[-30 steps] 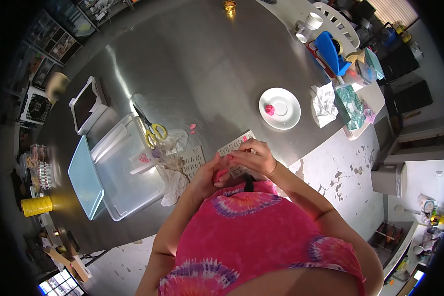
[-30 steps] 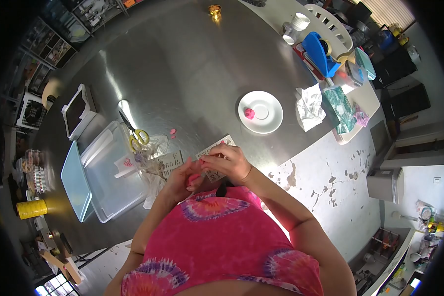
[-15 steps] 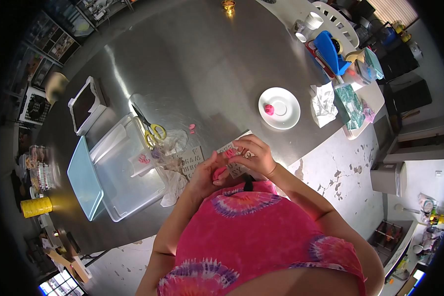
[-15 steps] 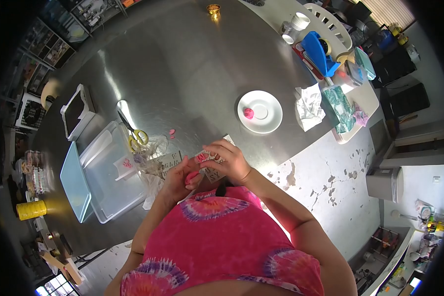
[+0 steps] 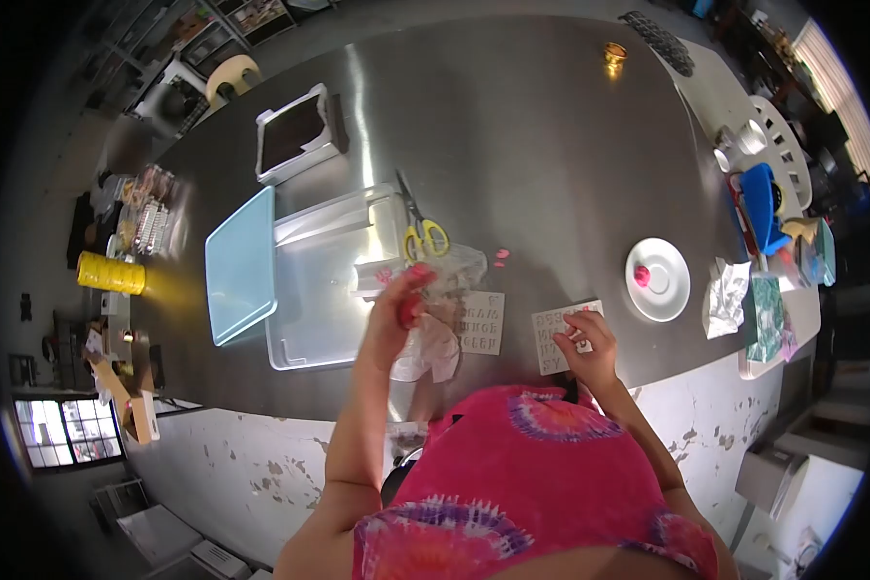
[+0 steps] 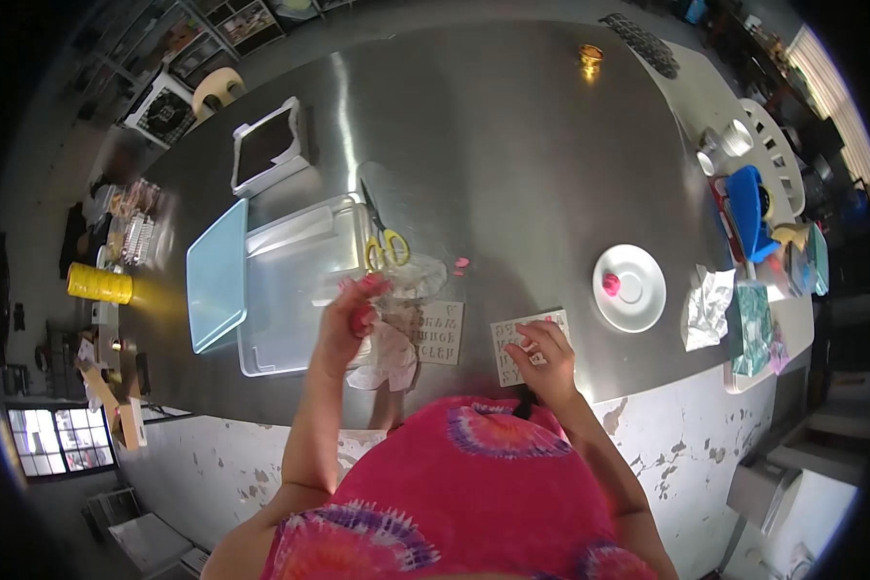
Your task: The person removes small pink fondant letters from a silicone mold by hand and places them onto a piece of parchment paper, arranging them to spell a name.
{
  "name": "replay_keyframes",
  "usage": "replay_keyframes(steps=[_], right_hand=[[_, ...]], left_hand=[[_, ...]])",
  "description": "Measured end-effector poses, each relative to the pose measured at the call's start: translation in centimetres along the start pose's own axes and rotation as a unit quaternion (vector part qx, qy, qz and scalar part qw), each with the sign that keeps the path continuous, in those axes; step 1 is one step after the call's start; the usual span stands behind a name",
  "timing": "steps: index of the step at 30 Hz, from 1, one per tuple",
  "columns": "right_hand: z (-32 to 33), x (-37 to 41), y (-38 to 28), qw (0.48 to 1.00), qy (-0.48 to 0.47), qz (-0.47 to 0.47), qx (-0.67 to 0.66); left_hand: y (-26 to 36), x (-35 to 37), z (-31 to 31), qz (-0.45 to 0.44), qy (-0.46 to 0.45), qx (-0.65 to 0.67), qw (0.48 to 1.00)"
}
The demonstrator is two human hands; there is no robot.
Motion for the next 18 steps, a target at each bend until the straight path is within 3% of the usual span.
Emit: replay_keyframes(steps=[1,5,7,12,18], right_hand=[[-0.1,0.2,0.5,1.0,0.001,-0.017,0.005],[-0.5,0.4,1.2,0.999,-0.007,-0.034,0.035],[-0.6,0.4,1.4,0.999,-0.011,-0.037,0.037],[-0.7,0.5,1.8,0.998,-0.011,-0.033,0.055],[-1.3,0.5,2.4,0.994,-0.041,-0.077,0.061]], left_hand=[[1.1,0.0,2.4,-0.02,0.047,-0.028,0.998],[3.1,-0.2,8.5,-0.007,0.093,-0.113,0.989],[2.0,0.0,10.1,0.096,0.091,-0.149,0.98],[0.2,0.1,12.0,0.141,0.077,-0.17,0.972],[-0.8,-0.3,12.1,0.134,0.064,-0.225,0.963]])
Point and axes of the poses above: each hand's wrist, its own x-axis away from the middle knuckle, its own z-axis out of the back of the hand, y = z × x, the point moved 6 cm from there along -x, towards the middle knuckle, and after that the axes turned 9 degrees about -x, right-handed, at the moved point
